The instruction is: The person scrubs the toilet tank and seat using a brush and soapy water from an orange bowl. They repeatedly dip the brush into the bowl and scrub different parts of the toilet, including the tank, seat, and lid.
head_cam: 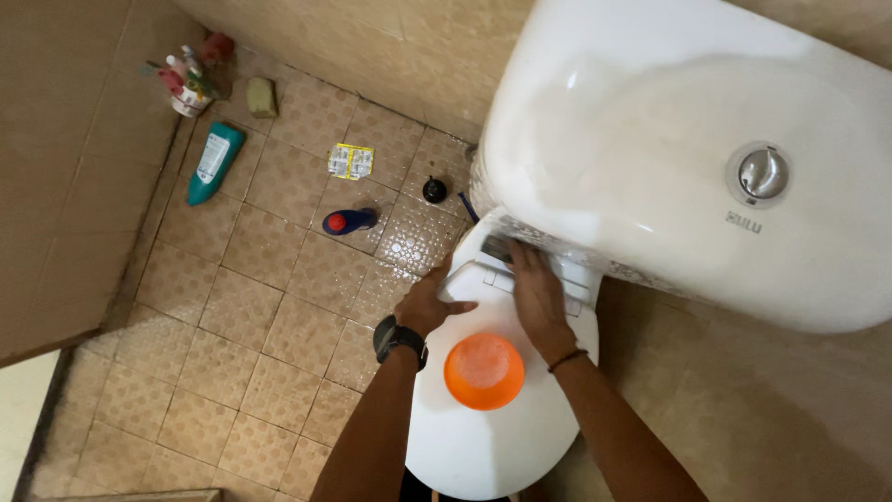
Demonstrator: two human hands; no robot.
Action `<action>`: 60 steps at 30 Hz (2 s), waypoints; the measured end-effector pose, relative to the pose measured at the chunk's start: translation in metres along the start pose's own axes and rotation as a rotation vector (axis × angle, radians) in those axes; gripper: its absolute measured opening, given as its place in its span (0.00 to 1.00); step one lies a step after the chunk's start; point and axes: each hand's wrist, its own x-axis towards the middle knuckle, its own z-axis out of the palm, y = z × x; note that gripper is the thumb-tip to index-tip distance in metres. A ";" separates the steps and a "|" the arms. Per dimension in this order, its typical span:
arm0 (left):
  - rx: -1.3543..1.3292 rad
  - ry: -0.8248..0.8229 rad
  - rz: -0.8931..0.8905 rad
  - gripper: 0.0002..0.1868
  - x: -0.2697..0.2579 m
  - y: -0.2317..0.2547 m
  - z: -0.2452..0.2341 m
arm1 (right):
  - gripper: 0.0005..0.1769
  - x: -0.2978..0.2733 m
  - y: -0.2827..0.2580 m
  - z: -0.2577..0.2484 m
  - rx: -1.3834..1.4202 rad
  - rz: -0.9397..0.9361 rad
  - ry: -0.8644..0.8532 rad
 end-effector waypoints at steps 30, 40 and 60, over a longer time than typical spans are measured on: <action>-0.028 0.039 0.055 0.56 0.011 -0.018 0.014 | 0.32 0.021 -0.028 0.004 0.006 -0.141 -0.019; 0.013 0.053 0.038 0.57 0.006 -0.011 0.010 | 0.27 -0.011 0.013 -0.027 0.144 -0.061 0.036; 0.031 0.023 0.003 0.55 -0.010 0.012 -0.003 | 0.26 0.020 -0.033 0.002 0.318 0.015 0.072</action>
